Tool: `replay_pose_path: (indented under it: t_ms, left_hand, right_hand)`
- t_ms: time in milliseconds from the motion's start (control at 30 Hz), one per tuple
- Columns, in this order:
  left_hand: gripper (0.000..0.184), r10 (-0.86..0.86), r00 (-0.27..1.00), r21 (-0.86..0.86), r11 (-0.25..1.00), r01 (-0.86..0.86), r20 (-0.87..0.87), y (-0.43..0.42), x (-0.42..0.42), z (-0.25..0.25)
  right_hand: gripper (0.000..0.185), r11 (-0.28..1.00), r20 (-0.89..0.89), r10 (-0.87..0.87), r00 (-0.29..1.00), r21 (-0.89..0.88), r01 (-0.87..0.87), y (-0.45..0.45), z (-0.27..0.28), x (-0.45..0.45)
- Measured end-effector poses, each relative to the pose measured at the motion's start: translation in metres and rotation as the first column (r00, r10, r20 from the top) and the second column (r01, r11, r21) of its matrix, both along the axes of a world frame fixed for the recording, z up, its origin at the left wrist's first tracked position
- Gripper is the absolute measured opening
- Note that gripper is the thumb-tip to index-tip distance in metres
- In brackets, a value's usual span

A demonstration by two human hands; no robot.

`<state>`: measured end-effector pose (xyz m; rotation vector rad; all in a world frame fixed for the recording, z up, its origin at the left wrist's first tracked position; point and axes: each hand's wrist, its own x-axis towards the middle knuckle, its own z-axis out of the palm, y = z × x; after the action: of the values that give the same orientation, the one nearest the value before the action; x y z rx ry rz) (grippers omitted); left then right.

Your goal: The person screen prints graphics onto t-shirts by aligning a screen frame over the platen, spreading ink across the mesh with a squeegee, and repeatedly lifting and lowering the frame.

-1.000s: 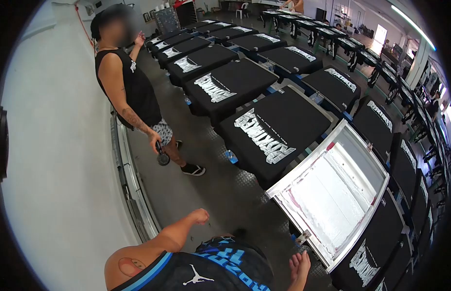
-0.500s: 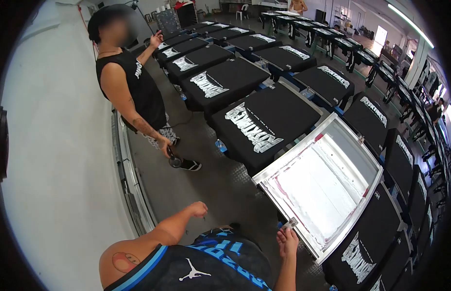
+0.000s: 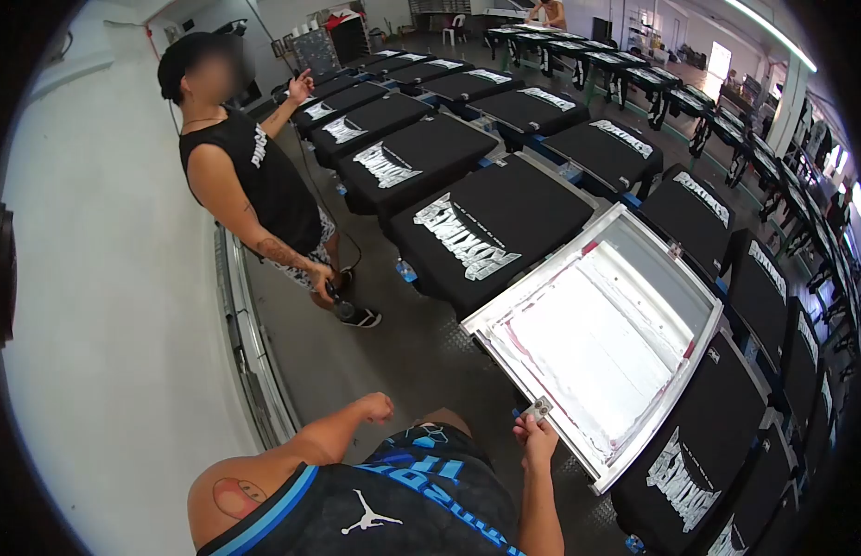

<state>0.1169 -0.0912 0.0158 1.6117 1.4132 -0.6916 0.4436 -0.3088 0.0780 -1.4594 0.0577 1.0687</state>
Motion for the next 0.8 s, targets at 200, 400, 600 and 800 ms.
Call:
replay_pose_path:
  t_ms: [200,400,600,800]
  left_hand:
    - [0.032,-0.190,0.981,0.025,0.982,0.189,0.038,0.028,0.028,-0.023]
    - [0.037,-0.098,0.978,-0.023,0.994,0.104,0.184,0.089,0.069,-0.028]
    - [0.034,0.000,0.967,-0.150,0.988,0.039,0.255,0.133,0.079,-0.043]
    - [0.034,-0.284,0.958,-0.176,0.942,0.285,0.032,0.138,0.104,-0.017]
  right_hand:
    - [0.017,1.000,0.093,-0.024,0.995,0.002,0.024,0.003,-0.002,-0.003]
    - [0.018,0.999,0.075,-0.020,0.997,-0.035,0.023,0.002,0.010,-0.008]
    - [0.022,0.996,-0.062,-0.057,0.996,-0.076,0.052,0.003,0.021,-0.009]
    - [0.029,0.993,-0.162,-0.022,0.987,-0.122,0.002,-0.004,0.022,-0.008]
